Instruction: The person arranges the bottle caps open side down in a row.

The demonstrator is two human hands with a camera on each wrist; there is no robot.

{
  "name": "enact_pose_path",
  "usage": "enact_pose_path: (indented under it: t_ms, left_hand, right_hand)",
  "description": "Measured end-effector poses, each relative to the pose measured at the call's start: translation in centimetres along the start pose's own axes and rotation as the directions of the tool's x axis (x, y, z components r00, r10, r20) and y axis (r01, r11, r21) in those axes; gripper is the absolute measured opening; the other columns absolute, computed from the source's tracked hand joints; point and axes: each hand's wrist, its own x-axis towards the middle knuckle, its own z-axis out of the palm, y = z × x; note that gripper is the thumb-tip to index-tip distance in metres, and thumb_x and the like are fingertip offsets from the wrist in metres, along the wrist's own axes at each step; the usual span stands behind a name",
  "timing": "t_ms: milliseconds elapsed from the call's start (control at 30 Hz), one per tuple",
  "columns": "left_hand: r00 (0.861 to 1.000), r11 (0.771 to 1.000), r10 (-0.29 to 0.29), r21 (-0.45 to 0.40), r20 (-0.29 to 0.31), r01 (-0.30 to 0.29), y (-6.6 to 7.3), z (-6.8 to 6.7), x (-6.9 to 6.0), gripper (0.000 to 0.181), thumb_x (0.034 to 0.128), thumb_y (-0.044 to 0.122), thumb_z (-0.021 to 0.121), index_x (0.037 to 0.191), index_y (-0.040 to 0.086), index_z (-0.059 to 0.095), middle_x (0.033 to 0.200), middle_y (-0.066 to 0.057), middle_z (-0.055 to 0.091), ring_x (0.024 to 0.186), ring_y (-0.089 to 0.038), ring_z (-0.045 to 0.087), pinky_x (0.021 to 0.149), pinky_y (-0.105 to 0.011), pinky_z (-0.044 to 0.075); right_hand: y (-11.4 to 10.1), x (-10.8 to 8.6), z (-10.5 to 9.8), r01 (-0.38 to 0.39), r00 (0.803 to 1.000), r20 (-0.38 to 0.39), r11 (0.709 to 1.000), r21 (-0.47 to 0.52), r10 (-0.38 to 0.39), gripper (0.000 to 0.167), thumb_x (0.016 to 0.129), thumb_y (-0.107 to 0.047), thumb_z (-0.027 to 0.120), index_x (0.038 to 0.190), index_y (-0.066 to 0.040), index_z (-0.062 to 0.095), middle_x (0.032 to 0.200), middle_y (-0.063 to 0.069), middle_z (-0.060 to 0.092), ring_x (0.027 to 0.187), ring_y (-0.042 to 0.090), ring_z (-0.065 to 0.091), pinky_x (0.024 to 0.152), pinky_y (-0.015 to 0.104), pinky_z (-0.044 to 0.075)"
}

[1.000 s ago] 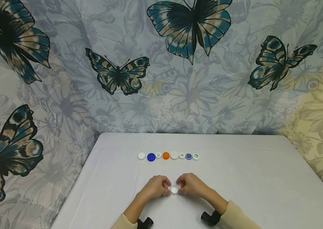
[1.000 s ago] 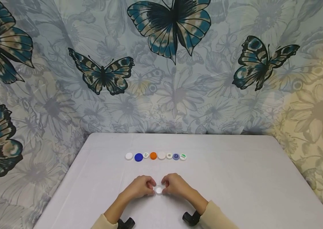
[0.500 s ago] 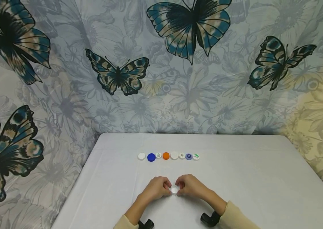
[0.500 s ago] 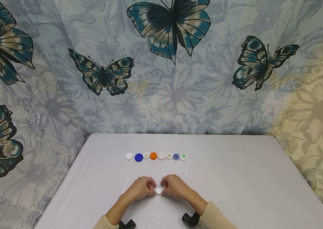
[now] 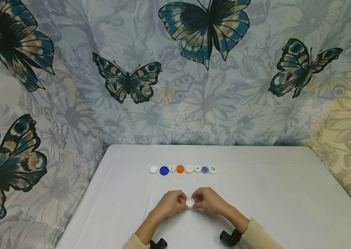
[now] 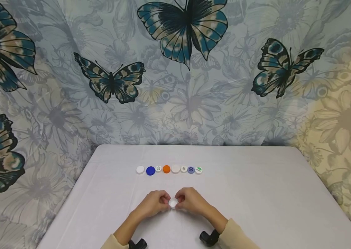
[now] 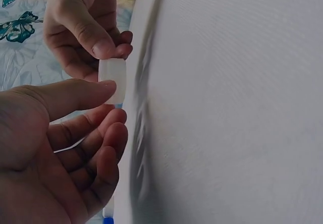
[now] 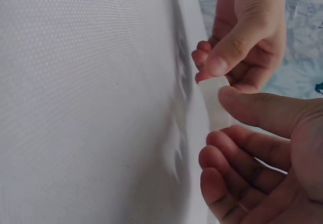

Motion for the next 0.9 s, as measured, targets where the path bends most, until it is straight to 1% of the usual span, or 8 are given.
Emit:
enact_pose_path:
  t_ms: [233, 367, 467, 600, 667, 767, 833, 900]
  left_hand:
    - [0.999, 0.993, 0.030, -0.115, -0.030, -0.033, 0.2, -0.4, 0.4, 0.020, 0.0790, 0.008, 0.076, 0.097, 0.004, 0.068, 0.076, 0.003, 0.064, 0.063, -0.001, 0.053, 0.057, -0.017, 0.045]
    - [0.997, 0.989, 0.048, -0.135, -0.061, -0.056, 0.6, -0.7, 0.8, 0.022, 0.0810, 0.010, 0.076, 0.100, 0.004, 0.068, 0.080, 0.001, 0.066, 0.065, -0.002, 0.053, 0.057, -0.017, 0.044]
    - [0.993, 0.986, 0.061, -0.151, -0.105, -0.077, 1.0, -0.8, 1.0, 0.024, 0.0817, 0.013, 0.076, 0.102, 0.004, 0.069, 0.086, -0.002, 0.068, 0.071, -0.006, 0.057, 0.061, -0.017, 0.046]
    - [0.978, 0.977, 0.087, -0.175, -0.189, -0.120, 1.5, -0.9, 1.4, 0.026, 0.0814, 0.017, 0.078, 0.104, 0.005, 0.070, 0.098, -0.007, 0.068, 0.085, -0.019, 0.063, 0.069, -0.019, 0.049]
    - [0.970, 0.974, 0.098, -0.179, -0.221, -0.140, 1.7, -0.9, 1.5, 0.028, 0.0812, 0.019, 0.078, 0.105, 0.005, 0.071, 0.101, -0.008, 0.068, 0.089, -0.022, 0.064, 0.072, -0.019, 0.050]
    - [0.965, 0.966, 0.109, -0.205, -0.237, -0.160, 1.8, -0.9, 1.6, 0.030, 0.0814, 0.017, 0.078, 0.107, 0.003, 0.071, 0.098, -0.009, 0.071, 0.087, -0.020, 0.065, 0.072, -0.019, 0.051]
    - [0.964, 0.961, 0.119, -0.218, -0.239, -0.172, 1.8, -0.9, 1.6, 0.032, 0.0816, 0.016, 0.078, 0.109, 0.003, 0.070, 0.096, -0.009, 0.072, 0.085, -0.019, 0.065, 0.071, -0.018, 0.051]
    - [0.963, 0.956, 0.126, -0.232, -0.237, -0.182, 1.9, -0.9, 1.5, 0.033, 0.0820, 0.016, 0.077, 0.111, 0.003, 0.070, 0.096, -0.010, 0.072, 0.085, -0.020, 0.065, 0.071, -0.018, 0.051]
  right_hand:
    - [-0.2, -0.3, -0.9, 0.015, 0.997, -0.079, 0.999, 0.048, -0.011, 0.024, 0.077, -0.010, 0.080, 0.096, 0.000, 0.070, 0.078, 0.000, 0.064, 0.069, -0.002, 0.052, 0.062, 0.020, 0.048]
    - [-0.4, -0.4, -1.5, 0.019, 0.990, -0.141, 0.998, 0.054, -0.012, 0.024, 0.078, -0.011, 0.079, 0.098, 0.000, 0.071, 0.080, 0.000, 0.064, 0.072, -0.001, 0.053, 0.064, 0.020, 0.049]
    - [-0.7, -0.5, -1.8, 0.024, 0.981, -0.196, 0.998, 0.063, -0.011, 0.024, 0.079, -0.011, 0.078, 0.100, -0.001, 0.071, 0.083, 0.002, 0.065, 0.073, 0.000, 0.053, 0.064, 0.021, 0.049]
    - [-1.0, -0.5, -2.1, 0.029, 0.961, -0.277, 0.996, 0.081, -0.005, 0.023, 0.078, -0.009, 0.079, 0.099, -0.002, 0.072, 0.084, 0.003, 0.065, 0.073, 0.000, 0.054, 0.064, 0.022, 0.051]
    - [-1.2, -0.4, -2.2, 0.028, 0.953, -0.303, 0.996, 0.083, -0.001, 0.023, 0.078, -0.008, 0.079, 0.099, -0.003, 0.072, 0.084, 0.002, 0.065, 0.073, -0.001, 0.054, 0.064, 0.021, 0.051]
    - [-1.4, -0.3, -2.4, 0.030, 0.950, -0.312, 0.996, 0.088, -0.001, 0.023, 0.078, -0.009, 0.078, 0.100, -0.003, 0.072, 0.084, 0.002, 0.064, 0.073, -0.001, 0.054, 0.065, 0.021, 0.051]
    - [-1.5, -0.3, -2.4, 0.026, 0.951, -0.309, 0.996, 0.090, 0.003, 0.023, 0.079, -0.009, 0.079, 0.100, -0.004, 0.073, 0.085, 0.002, 0.065, 0.073, -0.001, 0.054, 0.065, 0.021, 0.051]
    - [-1.5, -0.3, -2.4, 0.029, 0.951, -0.311, 0.996, 0.089, 0.000, 0.022, 0.079, -0.010, 0.078, 0.100, -0.003, 0.072, 0.085, 0.002, 0.065, 0.073, 0.000, 0.055, 0.065, 0.021, 0.051]
